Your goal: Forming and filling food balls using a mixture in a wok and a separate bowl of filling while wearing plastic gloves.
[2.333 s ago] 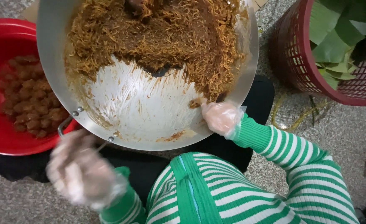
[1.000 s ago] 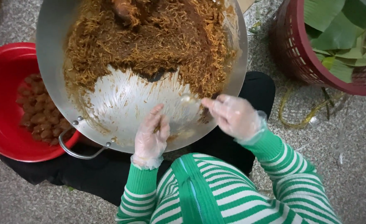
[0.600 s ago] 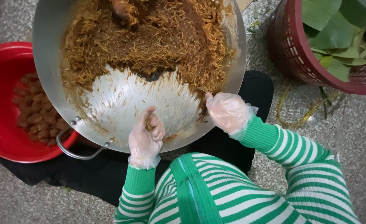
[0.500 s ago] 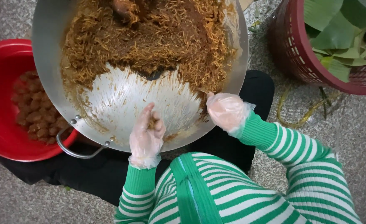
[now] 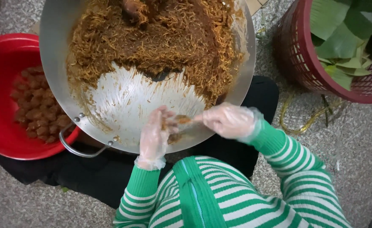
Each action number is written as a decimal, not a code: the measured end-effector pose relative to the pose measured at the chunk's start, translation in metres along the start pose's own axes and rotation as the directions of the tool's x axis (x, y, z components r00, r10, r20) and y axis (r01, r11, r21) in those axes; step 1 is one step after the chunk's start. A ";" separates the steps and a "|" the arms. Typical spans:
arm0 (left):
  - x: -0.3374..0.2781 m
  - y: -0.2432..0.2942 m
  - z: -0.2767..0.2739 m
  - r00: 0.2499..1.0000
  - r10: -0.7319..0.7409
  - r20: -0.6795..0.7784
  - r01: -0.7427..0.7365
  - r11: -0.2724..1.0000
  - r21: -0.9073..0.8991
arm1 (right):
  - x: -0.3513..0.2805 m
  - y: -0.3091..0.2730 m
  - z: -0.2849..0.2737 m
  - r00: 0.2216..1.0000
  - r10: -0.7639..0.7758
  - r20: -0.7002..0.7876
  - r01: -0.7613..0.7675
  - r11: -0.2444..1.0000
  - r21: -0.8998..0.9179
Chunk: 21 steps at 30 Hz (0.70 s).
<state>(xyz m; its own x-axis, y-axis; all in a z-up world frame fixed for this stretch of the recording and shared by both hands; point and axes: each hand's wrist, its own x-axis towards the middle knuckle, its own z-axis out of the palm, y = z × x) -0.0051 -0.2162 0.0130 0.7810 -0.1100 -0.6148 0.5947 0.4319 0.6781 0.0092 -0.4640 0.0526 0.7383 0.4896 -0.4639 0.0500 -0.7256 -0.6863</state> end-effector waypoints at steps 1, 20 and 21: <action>-0.002 0.000 0.004 0.997 -0.039 0.068 0.037 0.999 0.025 | -0.004 0.003 0.008 0.975 -0.199 -0.097 0.200 0.980 -0.004; -0.014 0.012 -0.005 0.980 -0.142 0.137 0.133 0.988 0.073 | 0.002 0.001 0.046 0.490 -0.773 -0.402 0.248 0.566 -0.786; -0.010 0.008 -0.008 0.980 -0.143 0.136 0.134 0.988 0.074 | 0.002 0.000 0.044 0.490 -0.773 -0.403 0.248 0.567 -0.785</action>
<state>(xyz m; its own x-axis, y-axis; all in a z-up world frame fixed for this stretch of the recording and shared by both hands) -0.0101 -0.2041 0.0213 0.7063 -0.2913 -0.6452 0.7066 0.3457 0.6175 -0.0189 -0.4420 0.0267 0.5946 0.6058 0.5286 0.7398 -0.6697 -0.0647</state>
